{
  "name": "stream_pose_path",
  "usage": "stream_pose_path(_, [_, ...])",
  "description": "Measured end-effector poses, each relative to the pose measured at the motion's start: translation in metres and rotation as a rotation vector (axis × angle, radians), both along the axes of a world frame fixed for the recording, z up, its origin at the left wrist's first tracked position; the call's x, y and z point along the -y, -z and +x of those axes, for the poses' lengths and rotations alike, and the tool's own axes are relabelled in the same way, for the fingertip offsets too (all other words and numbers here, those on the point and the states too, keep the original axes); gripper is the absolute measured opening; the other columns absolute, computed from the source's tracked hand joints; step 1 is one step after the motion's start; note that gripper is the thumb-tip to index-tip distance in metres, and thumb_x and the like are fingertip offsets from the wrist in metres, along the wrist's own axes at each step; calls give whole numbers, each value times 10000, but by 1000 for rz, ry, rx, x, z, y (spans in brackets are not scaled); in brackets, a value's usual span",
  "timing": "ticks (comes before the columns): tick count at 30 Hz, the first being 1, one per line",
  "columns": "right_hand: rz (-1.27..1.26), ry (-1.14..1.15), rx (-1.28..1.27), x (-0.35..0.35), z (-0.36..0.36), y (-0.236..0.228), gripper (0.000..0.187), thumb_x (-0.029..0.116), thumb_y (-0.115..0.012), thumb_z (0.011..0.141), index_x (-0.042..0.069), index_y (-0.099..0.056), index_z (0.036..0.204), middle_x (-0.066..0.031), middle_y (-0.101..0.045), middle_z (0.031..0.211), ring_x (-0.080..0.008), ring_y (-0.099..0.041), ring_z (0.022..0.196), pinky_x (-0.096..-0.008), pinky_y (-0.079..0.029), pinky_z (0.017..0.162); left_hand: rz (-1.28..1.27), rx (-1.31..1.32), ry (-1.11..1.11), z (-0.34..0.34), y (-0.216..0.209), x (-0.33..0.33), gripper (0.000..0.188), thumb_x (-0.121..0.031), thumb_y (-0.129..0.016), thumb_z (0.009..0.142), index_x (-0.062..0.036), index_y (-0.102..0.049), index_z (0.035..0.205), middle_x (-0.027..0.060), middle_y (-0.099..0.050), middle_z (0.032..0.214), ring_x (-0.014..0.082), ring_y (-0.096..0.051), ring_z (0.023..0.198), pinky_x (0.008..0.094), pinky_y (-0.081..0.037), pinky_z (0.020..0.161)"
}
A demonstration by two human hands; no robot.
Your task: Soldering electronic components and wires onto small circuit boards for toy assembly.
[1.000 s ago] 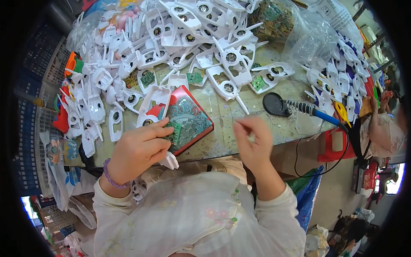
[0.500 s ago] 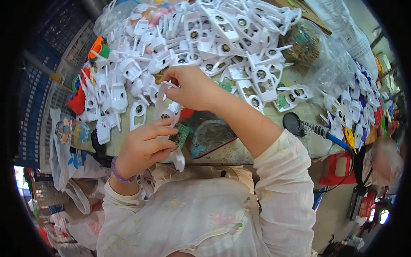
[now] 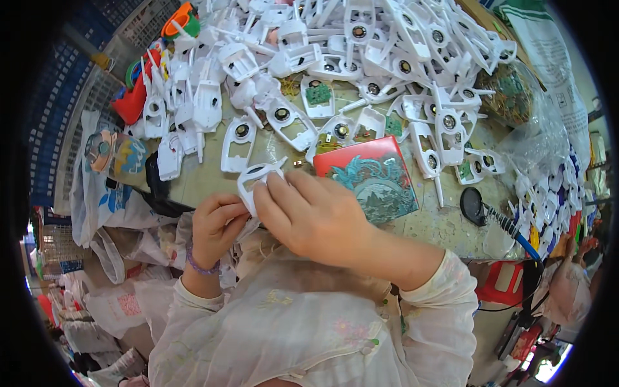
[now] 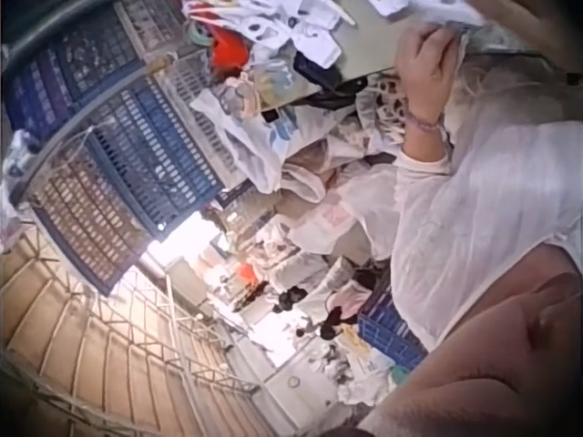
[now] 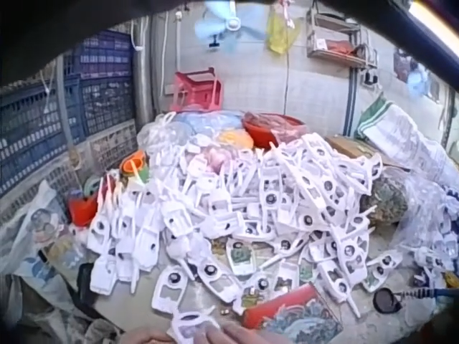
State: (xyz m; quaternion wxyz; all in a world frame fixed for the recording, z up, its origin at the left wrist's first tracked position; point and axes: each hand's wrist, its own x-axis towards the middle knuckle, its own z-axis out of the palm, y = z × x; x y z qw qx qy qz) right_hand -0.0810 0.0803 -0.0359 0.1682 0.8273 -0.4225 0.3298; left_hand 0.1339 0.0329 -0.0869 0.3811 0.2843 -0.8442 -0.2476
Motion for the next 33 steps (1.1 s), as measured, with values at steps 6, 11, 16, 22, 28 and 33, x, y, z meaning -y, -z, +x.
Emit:
stream_pose_path(6, [-47, 6, -30, -21, 29, 19, 305, 151, -613, 725, 13, -632, 996, -33, -568, 883, -130, -528, 703, -231, -354, 483, 89, -2, -59, 13, 18, 1, 185, -21, -735, 708, -69, -672, 876, 69, -632, 842, 246, -607, 777, 342, -486, 675])
stream_pose_path(11, [-15, -79, 57, -25, 63, 37, 391, 122, -640, 638, 46, -667, 1020, -4, -547, 834, -123, -481, 612, -233, -387, 462, 42, 16, -155, 18, 25, 1, 133, -14, -700, 741, -54, -670, 864, 85, -638, 867, 246, -619, 832, 336, -493, 775])
stream_pose_path(16, [-4, -141, 120, -14, 72, 65, 413, 107, -638, 637, 38, -656, 1044, -3, -531, 833, -126, -488, 627, -233, -391, 460, 604, -254, -398, 13, 22, -11, 92, -19, -663, 793, -21, -658, 885, 108, -643, 950, 203, -612, 918, 285, -453, 874])
stream_pose_path(22, [21, -221, 130, -14, 78, 78, 378, 115, -628, 665, 33, -650, 1033, -37, -563, 895, -153, -541, 716, -245, -447, 523, 825, -453, -343, 24, 33, -8, 231, -104, -640, 856, 14, -609, 1052, 144, -609, 1108, 221, -601, 960, 295, -451, 872])
stream_pose_path(28, [128, -345, 71, -20, 76, 81, 381, 161, -589, 688, -26, -618, 1019, -110, -596, 993, -225, -584, 892, -312, -505, 724, 357, 255, -181, 13, -12, -1, 485, -300, -689, 817, 6, -567, 1173, 177, -607, 1114, 329, -594, 1010, 368, -464, 879])
stream_pose_path(33, [146, -401, 97, -38, 60, 80, 313, 140, -594, 710, -3, -621, 987, -119, -605, 1028, -250, -601, 936, -338, -517, 806, 292, 480, -184, 2, -17, -5, 642, -340, -714, 770, -5, -492, 1272, 184, -598, 1092, 336, -581, 993, 385, -485, 836])
